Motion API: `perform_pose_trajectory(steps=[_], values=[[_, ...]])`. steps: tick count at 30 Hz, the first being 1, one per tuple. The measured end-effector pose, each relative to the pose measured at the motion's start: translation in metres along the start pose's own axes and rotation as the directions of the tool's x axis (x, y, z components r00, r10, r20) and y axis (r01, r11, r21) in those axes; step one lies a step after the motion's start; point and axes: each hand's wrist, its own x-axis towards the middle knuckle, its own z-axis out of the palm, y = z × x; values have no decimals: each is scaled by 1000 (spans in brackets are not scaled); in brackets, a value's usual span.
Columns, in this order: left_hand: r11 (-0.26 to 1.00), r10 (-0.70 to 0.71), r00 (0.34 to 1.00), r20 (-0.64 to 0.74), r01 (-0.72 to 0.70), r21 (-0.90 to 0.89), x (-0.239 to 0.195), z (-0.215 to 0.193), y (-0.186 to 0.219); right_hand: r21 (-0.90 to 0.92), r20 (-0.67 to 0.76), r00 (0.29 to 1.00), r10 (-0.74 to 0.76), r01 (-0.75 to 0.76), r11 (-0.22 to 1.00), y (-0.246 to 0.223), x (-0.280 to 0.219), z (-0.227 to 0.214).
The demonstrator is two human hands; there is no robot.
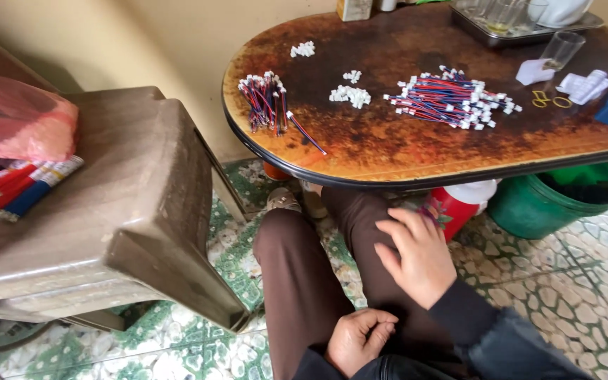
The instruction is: Attaching small plastic connectors to the ends of electrical wires
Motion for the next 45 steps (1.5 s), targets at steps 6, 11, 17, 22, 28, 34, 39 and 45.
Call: perform_pose_trajectory(steps=[6,11,17,22,28,34,39,45], values=[[996,90,995,46,-90,11,-4,1,-34,110,-128,992,7,7,994,-3,110,14],[937,-341,934,-108,330,-113,19,-12,34,83,209,959,192,-213,973,-5,187,44],[985,85,895,-437,-11,170,96,-76,101,-35,551,787,279,-311,950,5,216,42],[986,-144,733,-665,164,-33,185,-120,131,114,461,841,283,-372,921,48,206,39],[880,-369,733,-572,77,-470,267,-105,136,665,378,891,251,-450,596,74,188,23],[802,-212,797,-565,-189,-567,314,-84,110,767,363,909,203,-416,489,102,184,12],[920,-125,880,-459,-70,-385,334,-88,104,862,192,970,150,-240,446,131,223,-52],[994,-108,963,-246,109,-10,356,-102,94,867,215,975,51,-215,450,141,258,-34]])
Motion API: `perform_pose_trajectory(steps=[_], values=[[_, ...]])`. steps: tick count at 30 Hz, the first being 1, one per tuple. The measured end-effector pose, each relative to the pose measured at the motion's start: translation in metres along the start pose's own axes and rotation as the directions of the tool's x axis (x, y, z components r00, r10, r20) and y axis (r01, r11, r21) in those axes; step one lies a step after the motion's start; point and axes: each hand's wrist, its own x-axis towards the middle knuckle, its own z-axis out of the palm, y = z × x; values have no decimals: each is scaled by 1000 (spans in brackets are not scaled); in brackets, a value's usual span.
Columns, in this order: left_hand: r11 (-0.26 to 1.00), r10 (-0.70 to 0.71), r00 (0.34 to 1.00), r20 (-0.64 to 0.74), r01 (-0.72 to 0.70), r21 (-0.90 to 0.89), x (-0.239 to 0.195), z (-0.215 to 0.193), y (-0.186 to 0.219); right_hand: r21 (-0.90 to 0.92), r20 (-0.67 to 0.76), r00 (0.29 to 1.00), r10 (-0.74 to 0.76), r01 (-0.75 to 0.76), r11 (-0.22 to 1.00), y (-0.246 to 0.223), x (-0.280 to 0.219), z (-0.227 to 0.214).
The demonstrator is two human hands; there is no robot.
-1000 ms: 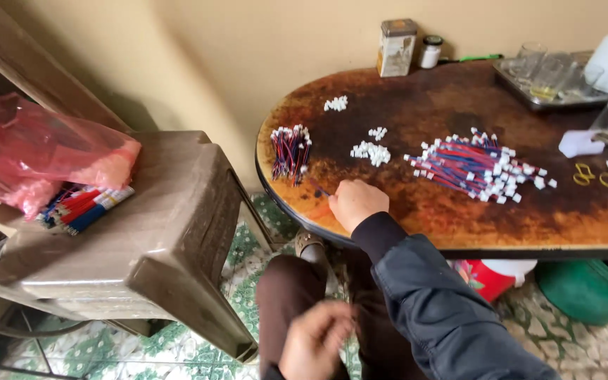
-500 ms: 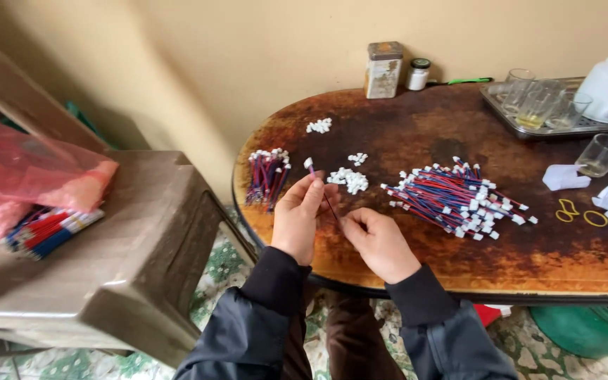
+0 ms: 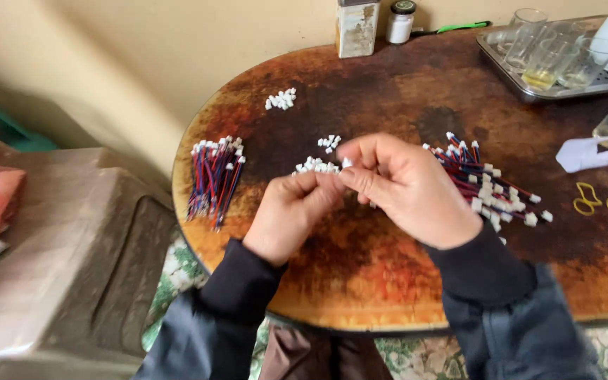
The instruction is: Attaching small plastic connectors to the ends of electrical wires
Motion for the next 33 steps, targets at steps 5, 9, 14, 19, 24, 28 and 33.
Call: perform_pose_trajectory(steps=[5,9,14,19,24,28,33], values=[[999,5,999,-34,-4,35,-9,4,1,-20,-54,994,93,-95,995,28,-2,1],[997,6,1000,-27,-4,77,-2,-5,4,6,-112,979,172,-172,985,19,2,-7],[993,-62,998,-21,64,102,25,-24,5,-444,-209,971,-113,8,896,23,23,-36],[982,47,999,16,-49,183,36,-19,-12,-752,133,881,-454,388,533,8,38,-36],[972,112,993,37,-117,202,32,-18,-15,-667,272,956,-112,271,694,37,39,-21],[987,99,995,4,-99,127,34,-21,-21,-708,207,978,-18,163,687,36,38,-31],[991,-77,993,-93,86,103,39,-21,-41,-709,118,993,-15,94,699,30,37,-33]])
